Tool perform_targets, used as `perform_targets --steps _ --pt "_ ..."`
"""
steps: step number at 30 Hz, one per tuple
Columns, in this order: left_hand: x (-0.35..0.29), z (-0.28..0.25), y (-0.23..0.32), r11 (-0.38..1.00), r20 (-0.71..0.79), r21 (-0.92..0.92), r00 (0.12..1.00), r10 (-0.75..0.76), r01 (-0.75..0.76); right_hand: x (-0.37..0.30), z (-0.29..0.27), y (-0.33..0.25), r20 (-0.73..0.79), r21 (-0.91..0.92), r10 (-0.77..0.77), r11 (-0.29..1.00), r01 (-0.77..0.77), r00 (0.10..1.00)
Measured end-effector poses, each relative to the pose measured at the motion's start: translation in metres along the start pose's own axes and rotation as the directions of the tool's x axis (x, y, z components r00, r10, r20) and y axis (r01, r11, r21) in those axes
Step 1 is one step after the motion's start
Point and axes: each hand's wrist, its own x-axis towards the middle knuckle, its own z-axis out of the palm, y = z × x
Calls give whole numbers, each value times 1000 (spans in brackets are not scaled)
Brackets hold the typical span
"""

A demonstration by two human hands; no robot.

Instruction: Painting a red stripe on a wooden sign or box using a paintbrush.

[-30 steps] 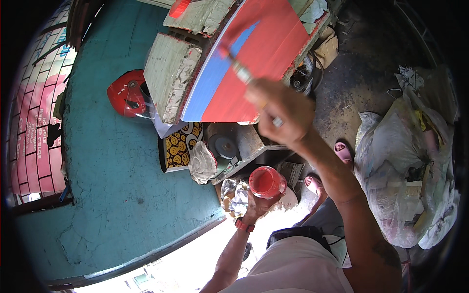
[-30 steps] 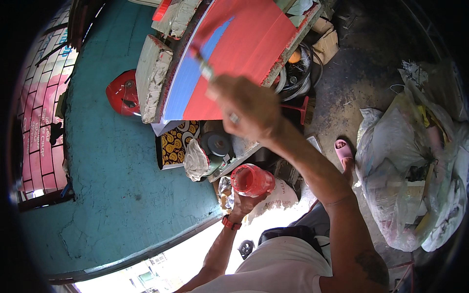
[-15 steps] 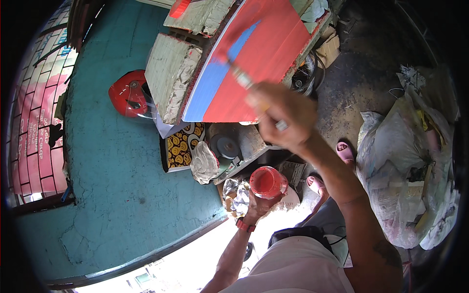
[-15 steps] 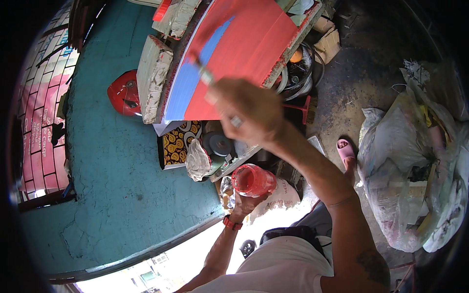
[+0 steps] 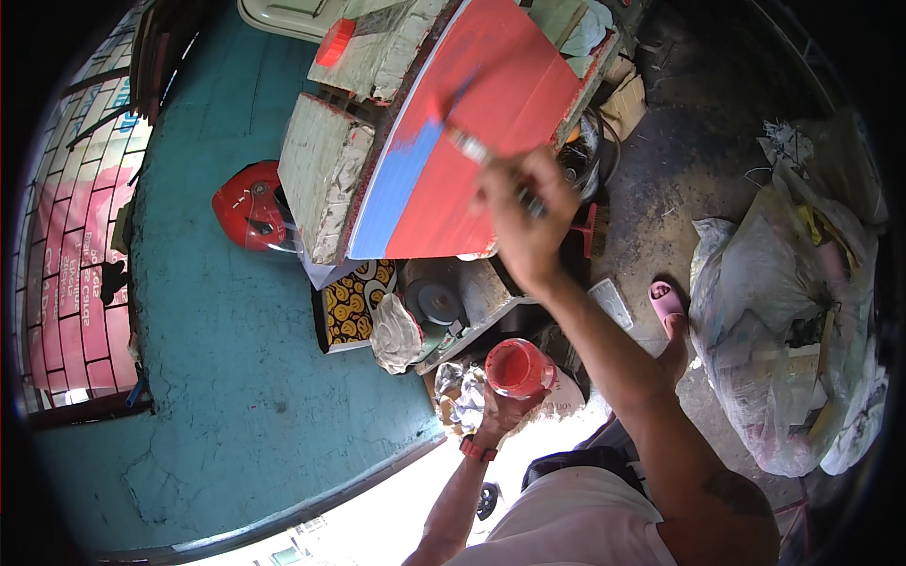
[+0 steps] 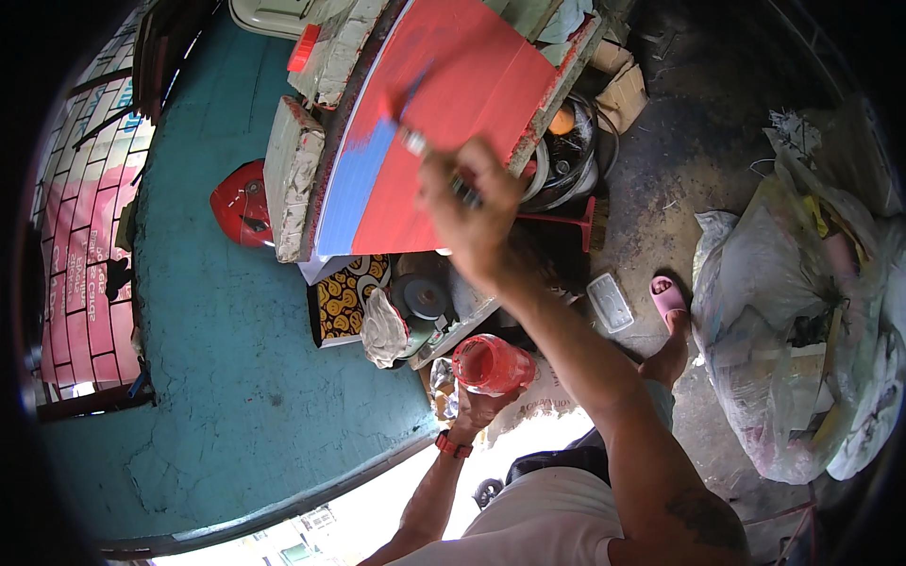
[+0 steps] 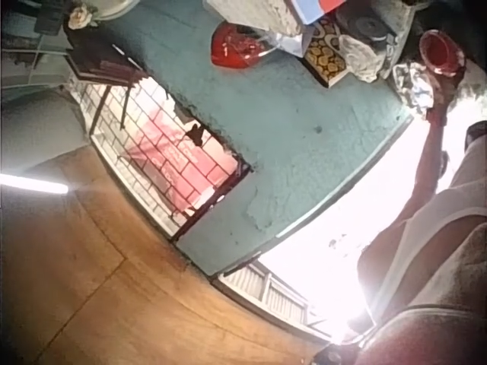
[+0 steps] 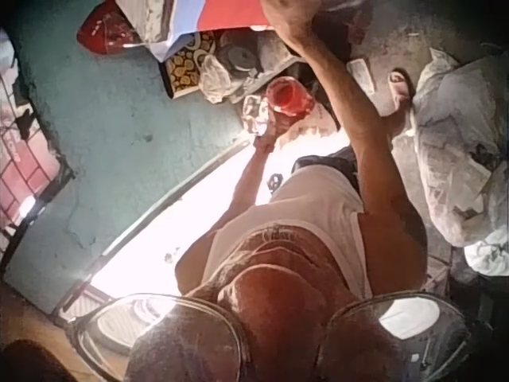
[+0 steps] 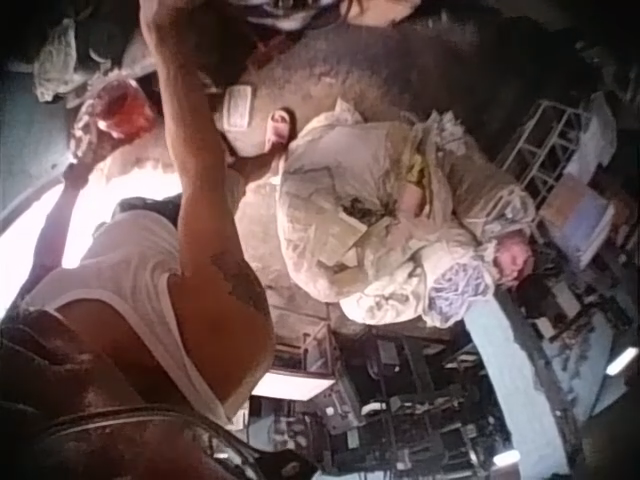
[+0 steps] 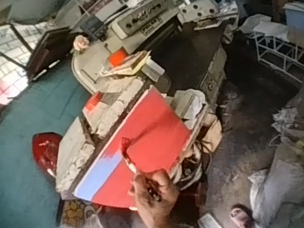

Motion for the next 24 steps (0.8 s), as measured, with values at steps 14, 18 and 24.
perform_targets --steps 14,18,24 --pt "-3 3 0 999 0 -12 999 36 -36 104 -13 -16 -156 -39 -152 988 147 976" --pt "-4 0 1 996 1 72 999 46 -46 57 -7 -3 75 -252 -260 929 271 963" --pt "-5 -1 2 999 -3 26 1000 19 -19 57 -5 -39 -88 -64 -151 987 146 985"
